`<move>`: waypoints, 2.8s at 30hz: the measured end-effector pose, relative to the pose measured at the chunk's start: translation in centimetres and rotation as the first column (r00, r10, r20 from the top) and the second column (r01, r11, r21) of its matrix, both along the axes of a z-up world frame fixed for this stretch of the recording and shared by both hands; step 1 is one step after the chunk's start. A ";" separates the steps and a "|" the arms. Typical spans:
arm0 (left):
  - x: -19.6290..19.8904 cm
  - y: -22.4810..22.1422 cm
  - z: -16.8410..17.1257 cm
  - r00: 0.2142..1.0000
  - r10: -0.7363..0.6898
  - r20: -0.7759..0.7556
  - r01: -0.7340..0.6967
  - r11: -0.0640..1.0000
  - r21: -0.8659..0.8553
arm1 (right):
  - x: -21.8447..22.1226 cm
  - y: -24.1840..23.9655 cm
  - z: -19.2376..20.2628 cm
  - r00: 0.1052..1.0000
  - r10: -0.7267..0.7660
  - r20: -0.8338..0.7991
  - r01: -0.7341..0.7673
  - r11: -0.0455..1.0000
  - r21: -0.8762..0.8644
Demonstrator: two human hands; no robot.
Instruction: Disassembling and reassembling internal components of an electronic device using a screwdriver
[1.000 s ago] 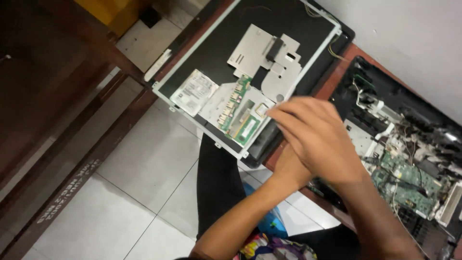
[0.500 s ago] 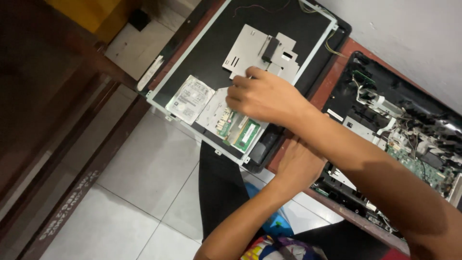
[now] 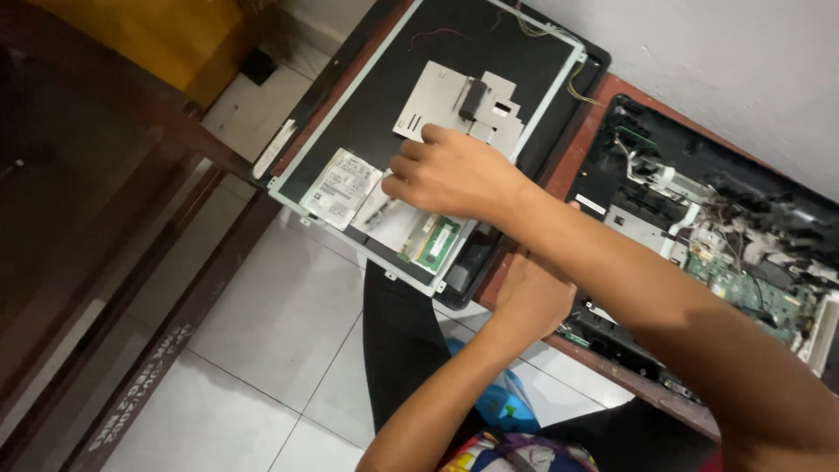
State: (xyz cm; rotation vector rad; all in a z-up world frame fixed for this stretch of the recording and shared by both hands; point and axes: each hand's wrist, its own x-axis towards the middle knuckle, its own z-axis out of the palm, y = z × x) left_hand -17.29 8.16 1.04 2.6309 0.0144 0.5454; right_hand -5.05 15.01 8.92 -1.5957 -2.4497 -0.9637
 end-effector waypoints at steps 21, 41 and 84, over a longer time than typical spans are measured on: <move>13.8 -1.6 -2.4 0.983 -0.027 -0.183 -0.128 0.614 -0.779 | -18.6 -37.9 -6.2 -0.689 0.032 -0.724 0.621 0.540 -0.568; 11.2 -4.4 3.6 0.912 0.319 0.256 0.090 0.454 -0.886 | -16.1 -40.1 -7.4 -0.192 -0.234 -0.953 0.949 0.205 -0.241; 2.9 -7.2 2.1 0.656 0.474 0.588 0.167 0.668 -0.725 | -4.9 -35.3 9.7 0.658 -0.538 -0.526 0.753 0.472 0.459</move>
